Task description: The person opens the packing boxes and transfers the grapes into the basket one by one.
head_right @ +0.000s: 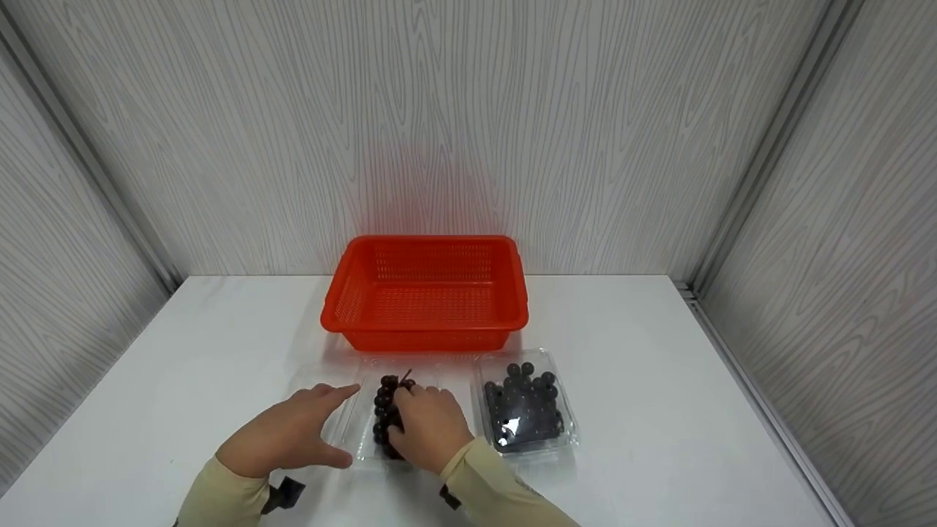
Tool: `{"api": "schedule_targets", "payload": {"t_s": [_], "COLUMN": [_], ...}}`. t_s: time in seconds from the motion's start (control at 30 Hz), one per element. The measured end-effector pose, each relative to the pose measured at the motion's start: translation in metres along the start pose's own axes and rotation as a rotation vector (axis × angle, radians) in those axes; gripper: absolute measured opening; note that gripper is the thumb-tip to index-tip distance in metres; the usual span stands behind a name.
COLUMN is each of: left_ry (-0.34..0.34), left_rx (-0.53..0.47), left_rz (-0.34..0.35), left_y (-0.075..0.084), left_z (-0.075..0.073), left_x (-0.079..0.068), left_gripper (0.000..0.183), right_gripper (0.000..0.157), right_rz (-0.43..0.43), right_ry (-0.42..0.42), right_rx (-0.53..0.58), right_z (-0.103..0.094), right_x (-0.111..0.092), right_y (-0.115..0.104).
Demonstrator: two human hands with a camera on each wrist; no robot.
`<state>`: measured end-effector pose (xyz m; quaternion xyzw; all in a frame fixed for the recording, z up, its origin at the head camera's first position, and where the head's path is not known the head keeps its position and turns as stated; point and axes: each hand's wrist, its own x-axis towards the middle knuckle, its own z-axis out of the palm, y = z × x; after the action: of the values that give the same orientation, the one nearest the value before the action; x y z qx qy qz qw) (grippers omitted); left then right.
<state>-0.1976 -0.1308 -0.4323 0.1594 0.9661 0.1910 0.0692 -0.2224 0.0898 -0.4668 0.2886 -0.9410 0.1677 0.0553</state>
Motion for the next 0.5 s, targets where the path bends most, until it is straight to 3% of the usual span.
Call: {"api": "schedule_targets", "payload": {"t_s": [0.23, 0.5], "left_ry": [-0.054, -0.069], "left_rx": [-0.023, -0.021], "left_rz": [-0.023, -0.022], "left_y": [0.0019, 0.0029], "left_z": [0.0029, 0.0025], "left_x": [0.0043, 0.0025], "left_gripper": [0.088, 0.075], "right_gripper": [0.031, 0.031], "right_rz": [-0.03, -0.047], "right_ry": [0.018, -0.027], "right_rx": [-0.043, 0.016], "right_z": [0.0021, 0.0053], "right_x": [0.0008, -0.0003], "right_y": [0.0015, -0.0005]}}
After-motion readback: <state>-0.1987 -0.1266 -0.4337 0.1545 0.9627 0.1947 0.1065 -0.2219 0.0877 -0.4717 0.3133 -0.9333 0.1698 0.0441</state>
